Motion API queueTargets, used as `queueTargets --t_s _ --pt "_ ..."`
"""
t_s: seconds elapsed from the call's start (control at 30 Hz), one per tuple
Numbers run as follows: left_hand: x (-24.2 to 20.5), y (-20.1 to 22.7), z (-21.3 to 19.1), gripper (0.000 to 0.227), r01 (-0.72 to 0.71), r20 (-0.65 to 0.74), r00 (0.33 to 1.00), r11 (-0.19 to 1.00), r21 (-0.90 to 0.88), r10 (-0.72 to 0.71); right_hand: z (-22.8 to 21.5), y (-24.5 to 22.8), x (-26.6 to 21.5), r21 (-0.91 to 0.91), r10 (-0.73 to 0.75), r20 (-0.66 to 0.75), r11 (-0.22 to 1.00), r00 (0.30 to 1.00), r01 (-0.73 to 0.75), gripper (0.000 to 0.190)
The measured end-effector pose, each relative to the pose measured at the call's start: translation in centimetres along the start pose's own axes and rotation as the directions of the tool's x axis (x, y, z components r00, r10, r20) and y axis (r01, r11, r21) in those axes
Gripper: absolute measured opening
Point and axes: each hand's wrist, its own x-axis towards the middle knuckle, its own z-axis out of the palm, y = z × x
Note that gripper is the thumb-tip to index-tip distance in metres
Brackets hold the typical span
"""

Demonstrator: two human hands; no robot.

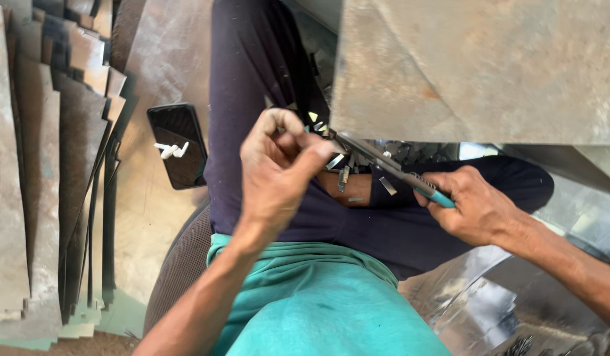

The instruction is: The person sits cross-legged on the floor and uses tin snips to cut a large, rusty metal sheet into smaller rectangular pieces. The cut pieces fall onto the floor around them as they continue cutting.

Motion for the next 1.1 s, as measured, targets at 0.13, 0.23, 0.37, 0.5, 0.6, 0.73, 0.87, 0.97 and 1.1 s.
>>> queueTargets --t_s 0.13,0.23,0.37,0.5,0.6,0.73,0.87,0.97,1.1 --pt "5.9 4.3 2.9 0.024 -0.240 0.155 0.970 0.824 0.514 0.186 4.1 3.6 -1.8 0.112 0.003 -0.136 0.994 0.991 0.012 0.014" --pt "10.4 4.8 6.0 0.037 -0.084 0.151 0.988 0.924 0.374 0.029 9.1 4.6 -3.4 0.252 0.122 -0.112 0.963 0.986 -0.090 0.013" --pt "8.4 2.6 6.7 0.028 -0.484 -0.014 0.845 0.775 0.407 0.535 15.7 4.8 -6.2 0.604 0.212 -0.242 0.796 0.947 -0.024 0.013" --pt "1.5 -5.1 10.7 0.037 -0.232 -0.027 0.962 0.868 0.440 0.271 20.6 5.5 -8.1 0.805 0.401 -0.100 0.570 0.911 -0.163 0.015" --pt "-0.9 -8.5 11.1 0.046 0.052 0.080 0.991 0.875 0.482 -0.103 21.0 4.7 -7.8 0.739 0.393 -0.175 0.658 0.903 -0.143 0.017" --pt "-0.2 -8.3 9.0 0.027 0.083 0.240 0.966 0.994 0.067 -0.097 17.9 2.2 -8.2 0.704 0.268 -0.146 0.704 0.952 -0.090 0.034" --pt "0.4 -4.7 3.9 0.026 0.073 0.115 0.991 0.997 0.021 -0.075 14.5 -0.3 -5.7 0.756 0.062 -0.203 0.644 0.977 0.116 0.047" --pt "0.0 -2.8 2.7 0.022 0.069 0.185 0.980 0.996 0.057 -0.078 13.3 -0.6 -4.4 0.777 0.053 -0.169 0.621 0.984 0.100 0.048" --pt "0.8 -1.7 3.6 0.019 0.106 0.197 0.973 0.991 0.079 -0.119 11.3 -0.4 -3.5 0.679 0.006 -0.195 0.723 0.981 0.130 0.040"
